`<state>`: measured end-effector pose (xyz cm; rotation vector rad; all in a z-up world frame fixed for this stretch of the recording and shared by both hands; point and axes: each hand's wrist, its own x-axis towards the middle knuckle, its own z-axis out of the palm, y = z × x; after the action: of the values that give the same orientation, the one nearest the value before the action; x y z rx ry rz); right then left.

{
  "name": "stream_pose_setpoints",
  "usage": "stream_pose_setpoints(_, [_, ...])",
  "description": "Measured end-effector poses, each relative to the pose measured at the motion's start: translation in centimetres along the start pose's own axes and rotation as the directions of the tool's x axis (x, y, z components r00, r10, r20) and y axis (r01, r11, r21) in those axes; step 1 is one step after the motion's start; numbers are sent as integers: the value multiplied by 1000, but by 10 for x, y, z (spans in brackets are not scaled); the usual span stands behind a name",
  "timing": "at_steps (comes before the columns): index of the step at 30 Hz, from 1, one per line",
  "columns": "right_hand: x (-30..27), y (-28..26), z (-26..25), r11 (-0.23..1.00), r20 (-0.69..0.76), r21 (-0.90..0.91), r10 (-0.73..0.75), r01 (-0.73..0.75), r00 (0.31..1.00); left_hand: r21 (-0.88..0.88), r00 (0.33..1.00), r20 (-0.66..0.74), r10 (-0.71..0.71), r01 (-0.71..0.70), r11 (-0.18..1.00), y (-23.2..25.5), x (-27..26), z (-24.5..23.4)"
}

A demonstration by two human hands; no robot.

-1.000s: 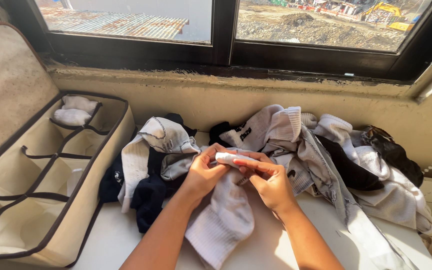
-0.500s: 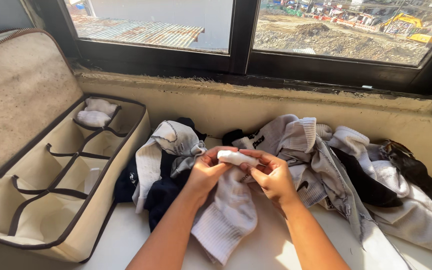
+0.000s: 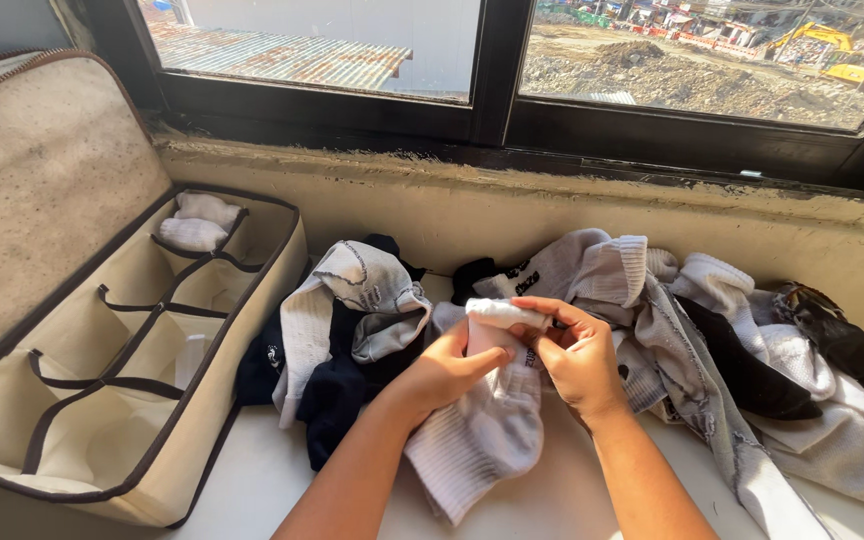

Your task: The person places a folded sock into an organizer compartment by hand, then takes socks from a pile and folds them together.

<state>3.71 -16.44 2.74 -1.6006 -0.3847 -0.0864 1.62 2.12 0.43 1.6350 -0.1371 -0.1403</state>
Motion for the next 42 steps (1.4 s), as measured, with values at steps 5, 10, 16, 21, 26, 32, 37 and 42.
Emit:
stream_pose_setpoints(5, [0,-5,-3,999,6,-16,-28,29,1000,-168,995,102,-20,37,985,7,-5,5])
stream_pose_setpoints(10, [-1,-1,-11,990,157,101,77,-93,985,-166,976,215,27,9,986,3,-2,5])
stream_pose_setpoints(16, [-2,-3,-6,992,197,98,-93,74,976,-224,999,6,51,-48,973,-8,1,10])
stream_pose_setpoints(21, [-14,0,11,1000,52,3,2,-2,999,-306,954,-228,195,-260,916,-11,12,17])
stream_pose_setpoints(26, [-26,16,-1,992,94,-27,124,-122,988,-221,904,-306,300,-374,901,-26,22,20])
stream_pose_setpoints(32, [-31,-2,-6,924,204,20,371,-382,906,-256,849,-348,398,-495,831,-37,28,24])
stream_pose_setpoints(37, [-33,-21,-10,917,191,-59,398,-394,897,-238,873,-323,367,-450,861,-26,18,22])
stream_pose_setpoints(42, [-35,-23,-13,912,108,66,398,-406,911,-167,935,-135,327,-347,923,-15,7,21])
